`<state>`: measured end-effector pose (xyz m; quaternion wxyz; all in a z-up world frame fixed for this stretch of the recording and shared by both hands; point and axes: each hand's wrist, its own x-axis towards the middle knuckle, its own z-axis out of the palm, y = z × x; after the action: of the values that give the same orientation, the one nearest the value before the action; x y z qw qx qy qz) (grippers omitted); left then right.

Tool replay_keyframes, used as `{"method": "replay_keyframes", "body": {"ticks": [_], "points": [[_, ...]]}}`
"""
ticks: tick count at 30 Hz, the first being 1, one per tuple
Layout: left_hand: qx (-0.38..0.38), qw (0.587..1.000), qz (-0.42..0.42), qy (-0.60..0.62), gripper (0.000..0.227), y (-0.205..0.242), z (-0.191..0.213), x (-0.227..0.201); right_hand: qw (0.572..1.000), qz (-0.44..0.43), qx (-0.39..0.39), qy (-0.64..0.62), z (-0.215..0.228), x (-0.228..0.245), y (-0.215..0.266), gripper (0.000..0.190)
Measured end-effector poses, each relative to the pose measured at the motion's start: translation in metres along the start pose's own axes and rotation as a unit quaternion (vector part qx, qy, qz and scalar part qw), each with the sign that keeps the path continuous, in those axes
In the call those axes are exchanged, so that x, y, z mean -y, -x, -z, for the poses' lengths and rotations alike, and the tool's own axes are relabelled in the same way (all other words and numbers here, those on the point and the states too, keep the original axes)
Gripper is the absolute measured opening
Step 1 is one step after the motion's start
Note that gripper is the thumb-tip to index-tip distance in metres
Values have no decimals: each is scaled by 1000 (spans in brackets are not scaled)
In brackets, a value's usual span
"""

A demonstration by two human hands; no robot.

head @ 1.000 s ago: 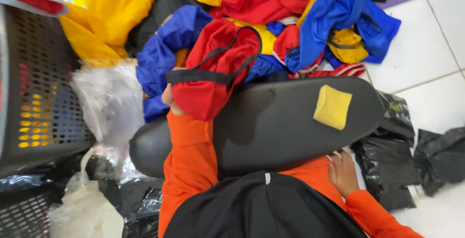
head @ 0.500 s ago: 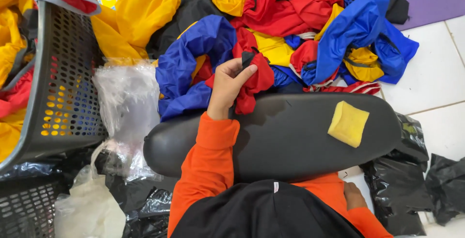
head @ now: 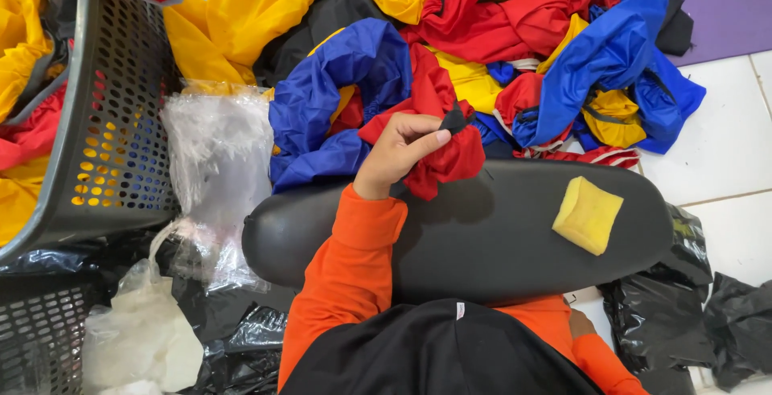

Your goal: Wiping a yellow fabric item with a sponge, folding it, placing it in a plastic bag, and trimming excess threads from a red fabric item with scissors.

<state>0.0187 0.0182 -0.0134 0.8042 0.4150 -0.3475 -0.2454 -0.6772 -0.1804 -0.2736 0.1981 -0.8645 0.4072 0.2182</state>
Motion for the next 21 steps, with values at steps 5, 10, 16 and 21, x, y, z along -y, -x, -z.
{"method": "replay_keyframes", "body": {"ticks": [5, 10, 16, 21], "points": [[0, 999, 10, 49, 26, -1, 10, 15, 1000, -1, 5, 22, 20, -15, -58, 34], [-19, 999, 38, 30, 37, -2, -13, -37, 999, -5, 9, 40, 89, -6, -138, 33], [-37, 997, 59, 42, 36, -3, -12, -30, 930, -28, 184, -317, 184, 0, -143, 50], [-62, 994, 70, 51, 40, -5, -13, -30, 934, -39, 263, -240, 330, 149, -109, 28]]}}
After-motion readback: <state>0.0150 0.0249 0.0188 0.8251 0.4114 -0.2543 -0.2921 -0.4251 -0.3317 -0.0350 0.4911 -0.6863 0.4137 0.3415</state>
